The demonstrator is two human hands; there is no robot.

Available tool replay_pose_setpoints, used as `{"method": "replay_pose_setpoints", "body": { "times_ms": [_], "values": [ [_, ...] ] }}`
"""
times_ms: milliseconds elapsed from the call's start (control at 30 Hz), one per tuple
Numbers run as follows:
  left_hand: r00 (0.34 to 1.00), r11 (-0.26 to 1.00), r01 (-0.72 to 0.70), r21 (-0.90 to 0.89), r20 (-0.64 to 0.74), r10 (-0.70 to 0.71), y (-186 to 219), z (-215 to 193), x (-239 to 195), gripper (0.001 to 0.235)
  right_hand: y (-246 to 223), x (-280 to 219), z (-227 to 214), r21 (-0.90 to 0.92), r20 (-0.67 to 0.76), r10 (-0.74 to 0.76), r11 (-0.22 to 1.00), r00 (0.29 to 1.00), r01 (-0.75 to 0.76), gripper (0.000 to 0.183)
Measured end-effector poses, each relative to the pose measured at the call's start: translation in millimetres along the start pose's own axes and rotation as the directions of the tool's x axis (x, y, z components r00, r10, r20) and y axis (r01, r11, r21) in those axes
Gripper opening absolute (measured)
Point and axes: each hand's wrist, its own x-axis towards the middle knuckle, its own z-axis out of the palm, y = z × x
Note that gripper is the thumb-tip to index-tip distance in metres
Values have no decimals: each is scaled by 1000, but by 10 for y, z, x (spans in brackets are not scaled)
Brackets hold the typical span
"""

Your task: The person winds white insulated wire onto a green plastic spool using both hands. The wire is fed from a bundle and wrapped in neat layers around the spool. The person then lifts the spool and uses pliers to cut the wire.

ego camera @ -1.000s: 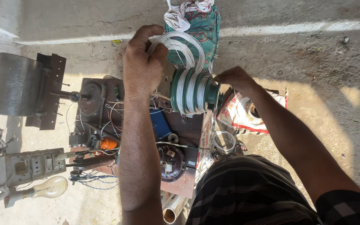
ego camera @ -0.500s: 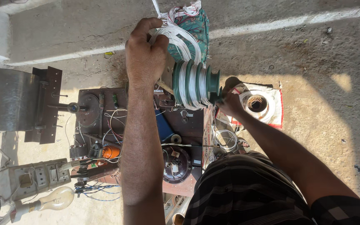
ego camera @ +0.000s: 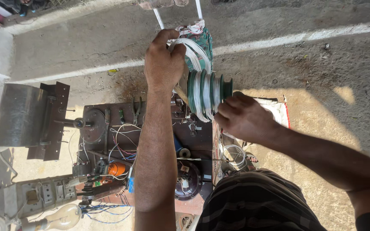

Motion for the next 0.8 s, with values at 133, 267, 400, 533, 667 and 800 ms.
{"method": "replay_pose_setpoints", "body": {
  "times_ms": [133,267,400,533,667,800],
  "values": [
    [998,998,58,24,3,-58,19,-23,-43,31,900,325,187,155,-133,50,987,990,-29,36],
    [992,993,121,-1,36,-120,78,-35,-46,31,1369,136,1083,697,239,529,489,814,-523,39],
    [998,998,68,8,14,-68,96,-38,-39,31,1182,-573,2282,493,686,569,94,453,-865,37],
    [984,987,156,39,77,-159,69,-27,-29,33,394,-1324,3142,568,683,533,41,499,-822,16],
    [999,999,-48,-2,-21,48,70,-33,-17,32,-386,-1535,2918,503,613,555,275,563,-819,21],
    [994,995,100,3,47,-101,59,-43,-48,32,-835,-1231,1641,551,496,485,466,721,-692,22]
  ]
}}
